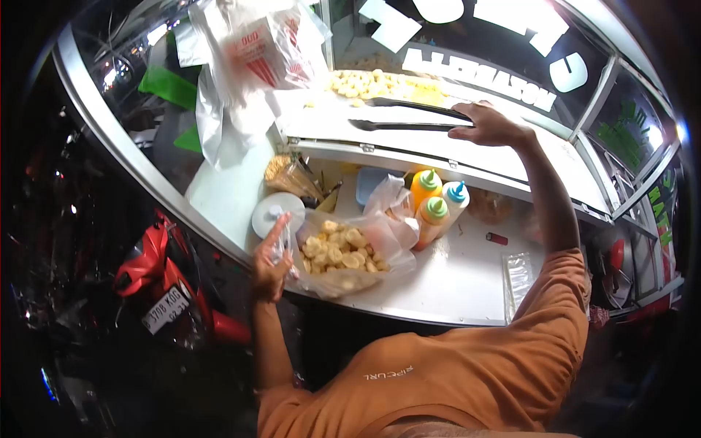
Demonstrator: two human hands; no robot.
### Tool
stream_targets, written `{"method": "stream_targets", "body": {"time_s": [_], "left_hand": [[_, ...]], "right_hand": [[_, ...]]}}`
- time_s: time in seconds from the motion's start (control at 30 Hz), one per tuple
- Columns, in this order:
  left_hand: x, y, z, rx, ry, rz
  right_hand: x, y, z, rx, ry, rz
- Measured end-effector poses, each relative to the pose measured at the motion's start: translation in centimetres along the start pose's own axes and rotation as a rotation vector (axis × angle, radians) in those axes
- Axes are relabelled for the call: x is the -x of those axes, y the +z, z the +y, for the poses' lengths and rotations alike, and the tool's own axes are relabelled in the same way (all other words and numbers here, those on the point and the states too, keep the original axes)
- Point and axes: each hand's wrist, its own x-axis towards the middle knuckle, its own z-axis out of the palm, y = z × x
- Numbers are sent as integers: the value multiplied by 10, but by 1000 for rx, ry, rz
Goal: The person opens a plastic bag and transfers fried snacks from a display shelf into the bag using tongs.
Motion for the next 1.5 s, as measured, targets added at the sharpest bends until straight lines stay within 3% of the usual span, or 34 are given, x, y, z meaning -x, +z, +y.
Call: {"method": "stream_targets", "body": {"time_s": [0.1,0.17,0.37,0.47,0.6,1.07,1.5], "left_hand": [[-2,1,2,28,-14,-5],[-5,0,2,11,-16,1],[-15,-14,-11,-107,76,-19],[-14,-22,-13,-37,-52,0],[-26,-21,-11,-41,-60,10],[-23,-16,-16,18,-69,2],[-18,-10,-22,87,-56,31]], "right_hand": [[-53,39,24,120,310,-260],[-93,69,23,104,441,-290],[-238,149,36,44,491,-197],[-286,172,42,-27,478,-95],[-316,181,36,-81,483,-74],[-235,139,64,76,315,-71],[-88,40,7,14,125,-66]]}}
